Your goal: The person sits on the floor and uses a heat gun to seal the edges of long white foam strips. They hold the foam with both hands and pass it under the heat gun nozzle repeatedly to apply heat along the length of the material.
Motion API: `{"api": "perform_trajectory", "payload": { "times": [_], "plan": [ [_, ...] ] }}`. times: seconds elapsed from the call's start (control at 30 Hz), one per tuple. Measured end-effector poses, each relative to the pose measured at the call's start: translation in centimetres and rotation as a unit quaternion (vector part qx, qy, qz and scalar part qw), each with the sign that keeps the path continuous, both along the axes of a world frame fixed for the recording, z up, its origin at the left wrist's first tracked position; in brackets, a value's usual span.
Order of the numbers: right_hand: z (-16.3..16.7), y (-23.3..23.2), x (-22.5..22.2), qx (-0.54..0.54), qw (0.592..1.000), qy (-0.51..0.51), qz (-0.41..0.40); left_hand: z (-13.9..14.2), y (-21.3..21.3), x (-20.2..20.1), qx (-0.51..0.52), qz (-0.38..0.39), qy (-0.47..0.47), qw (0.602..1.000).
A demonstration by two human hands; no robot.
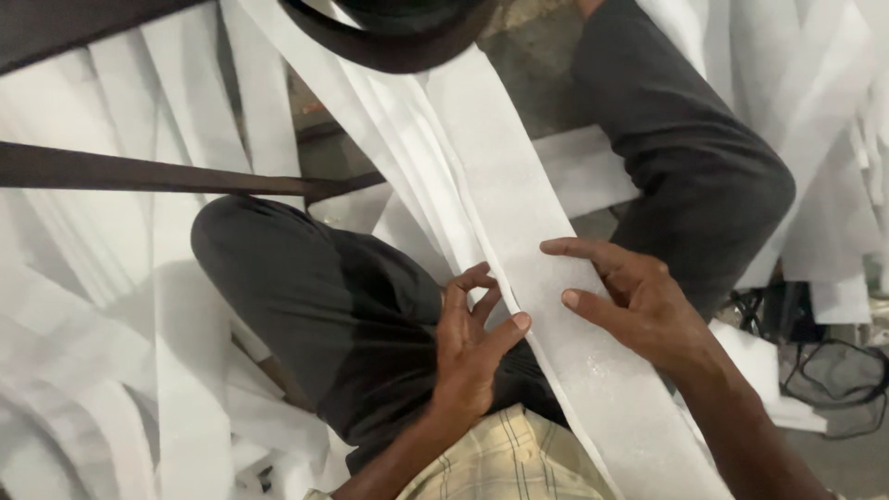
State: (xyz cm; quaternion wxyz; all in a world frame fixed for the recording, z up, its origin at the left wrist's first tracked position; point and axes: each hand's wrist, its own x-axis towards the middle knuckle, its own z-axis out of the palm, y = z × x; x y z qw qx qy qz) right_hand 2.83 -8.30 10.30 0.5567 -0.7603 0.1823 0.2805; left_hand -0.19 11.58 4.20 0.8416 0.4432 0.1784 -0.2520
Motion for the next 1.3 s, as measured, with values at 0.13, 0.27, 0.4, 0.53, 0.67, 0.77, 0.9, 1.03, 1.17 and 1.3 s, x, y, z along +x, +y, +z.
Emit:
{"api": "perform_trajectory", "payload": {
  "times": [0.13,0.27,0.4,0.53,0.67,0.77,0.9,1.03,1.17,1.3],
  "plan": [
    [1.1,1.2,1.1,0.028,0.998,-0.053,-0.018,1.1,0.6,1.0,-0.023,0.059,-0.003,0.998],
    [1.7,1.1,2.3,0.021,0.996,-0.088,-0.014,2.1,0.4,2.2,-0.048,0.091,-0.024,0.994],
    [1.6,1.4,4.5,0.042,0.987,-0.154,-0.017,2.7,0.4,4.6,-0.051,0.118,-0.055,0.990],
    [2.4,2.6,8.2,0.120,0.965,-0.229,-0.029,3.5,1.0,8.5,0.032,0.136,-0.133,0.981],
    [2.9,3.2,13.4,0.174,0.900,-0.395,0.064,4.1,2.2,12.5,-0.084,0.183,-0.190,0.961],
    [2.9,3.5,15.1,0.107,0.913,-0.389,0.062,4.7,2.9,14.2,-0.061,0.191,-0.237,0.951],
    [3.1,4.7,14.5,0.171,0.898,-0.399,0.067,5.1,4.0,13.6,0.059,0.163,-0.307,0.936],
    [5.3,5.7,11.5,0.099,0.961,-0.256,-0.035,5.5,3.9,10.4,-0.011,0.141,-0.197,0.970],
    [7.8,5.4,7.3,0.109,0.973,-0.204,-0.017,6.6,3.1,6.5,-0.001,0.093,-0.137,0.986],
    [9.1,4.4,4.5,0.046,0.988,-0.149,-0.003,7.7,3.4,3.1,0.016,0.037,-0.077,0.996]
  ]
}}
